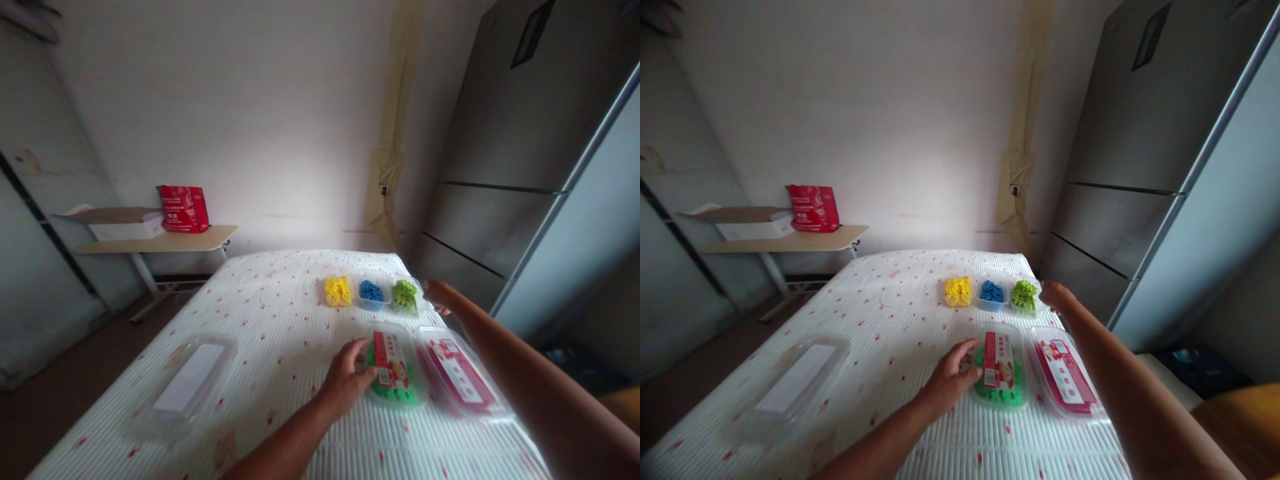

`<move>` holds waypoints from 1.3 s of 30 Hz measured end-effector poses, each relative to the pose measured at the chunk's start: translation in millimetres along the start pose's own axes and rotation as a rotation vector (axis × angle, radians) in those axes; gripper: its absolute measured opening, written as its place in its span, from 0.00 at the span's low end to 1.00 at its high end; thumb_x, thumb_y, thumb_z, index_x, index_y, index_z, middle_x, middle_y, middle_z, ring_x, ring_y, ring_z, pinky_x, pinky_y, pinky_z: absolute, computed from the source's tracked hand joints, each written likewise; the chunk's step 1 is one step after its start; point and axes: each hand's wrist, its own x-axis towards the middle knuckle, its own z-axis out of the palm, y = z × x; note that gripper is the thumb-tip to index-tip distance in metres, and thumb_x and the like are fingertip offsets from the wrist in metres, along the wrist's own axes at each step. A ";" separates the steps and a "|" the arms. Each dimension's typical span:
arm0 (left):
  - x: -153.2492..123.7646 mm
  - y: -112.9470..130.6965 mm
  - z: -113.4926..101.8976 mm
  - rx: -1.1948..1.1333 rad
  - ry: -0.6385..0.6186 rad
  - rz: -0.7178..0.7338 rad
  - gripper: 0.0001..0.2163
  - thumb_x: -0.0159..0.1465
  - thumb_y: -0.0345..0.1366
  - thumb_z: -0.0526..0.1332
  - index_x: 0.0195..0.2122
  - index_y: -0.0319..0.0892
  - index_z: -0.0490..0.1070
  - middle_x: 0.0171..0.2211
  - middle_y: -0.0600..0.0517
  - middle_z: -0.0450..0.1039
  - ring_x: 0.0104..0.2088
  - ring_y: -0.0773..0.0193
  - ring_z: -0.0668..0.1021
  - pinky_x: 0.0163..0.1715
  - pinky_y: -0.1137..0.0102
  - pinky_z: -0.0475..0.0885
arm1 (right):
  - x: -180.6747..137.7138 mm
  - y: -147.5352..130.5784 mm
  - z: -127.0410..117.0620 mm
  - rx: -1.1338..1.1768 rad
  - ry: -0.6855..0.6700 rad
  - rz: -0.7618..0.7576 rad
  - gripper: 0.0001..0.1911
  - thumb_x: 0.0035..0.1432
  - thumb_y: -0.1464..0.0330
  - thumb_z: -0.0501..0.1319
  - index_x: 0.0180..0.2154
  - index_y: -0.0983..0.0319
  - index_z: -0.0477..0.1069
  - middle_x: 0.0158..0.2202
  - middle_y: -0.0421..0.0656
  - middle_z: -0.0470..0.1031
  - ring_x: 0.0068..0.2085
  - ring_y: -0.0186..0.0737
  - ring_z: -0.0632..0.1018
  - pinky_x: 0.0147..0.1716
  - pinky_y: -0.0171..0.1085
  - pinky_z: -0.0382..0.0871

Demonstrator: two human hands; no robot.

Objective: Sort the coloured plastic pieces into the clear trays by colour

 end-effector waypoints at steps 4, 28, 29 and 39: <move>34.5 7.7 -20.9 0.229 0.101 0.080 0.20 0.59 0.37 0.56 0.53 0.41 0.66 0.48 0.47 0.72 0.44 0.61 0.74 0.47 0.65 0.69 | 19.5 -1.7 15.0 0.123 -0.027 0.029 0.26 0.54 0.74 0.56 0.56 0.68 0.58 0.27 0.50 0.76 0.21 0.40 0.77 0.18 0.36 0.73; 107.0 -11.0 -86.2 1.017 0.085 0.188 0.11 0.58 0.29 0.54 0.36 0.44 0.76 0.34 0.47 0.71 0.41 0.59 0.72 0.43 0.65 0.66 | 42.0 -56.7 34.6 0.452 -0.241 -0.013 0.49 0.45 0.83 0.60 0.64 0.66 0.38 0.23 0.41 0.73 0.18 0.32 0.73 0.18 0.31 0.72; 99.8 -14.1 -93.3 1.007 0.093 0.199 0.11 0.58 0.28 0.55 0.36 0.44 0.76 0.33 0.48 0.71 0.41 0.60 0.72 0.43 0.66 0.66 | 40.1 -63.4 35.6 0.449 -0.255 -0.031 0.49 0.45 0.83 0.60 0.64 0.66 0.37 0.23 0.41 0.73 0.18 0.32 0.73 0.18 0.31 0.71; 18.5 -23.0 -135.2 0.980 0.148 0.221 0.10 0.59 0.28 0.54 0.32 0.43 0.75 0.30 0.50 0.70 0.37 0.61 0.71 0.40 0.68 0.65 | 15.5 -131.2 48.2 0.428 -0.386 -0.191 0.48 0.45 0.85 0.57 0.64 0.65 0.38 0.25 0.42 0.74 0.18 0.30 0.73 0.18 0.30 0.72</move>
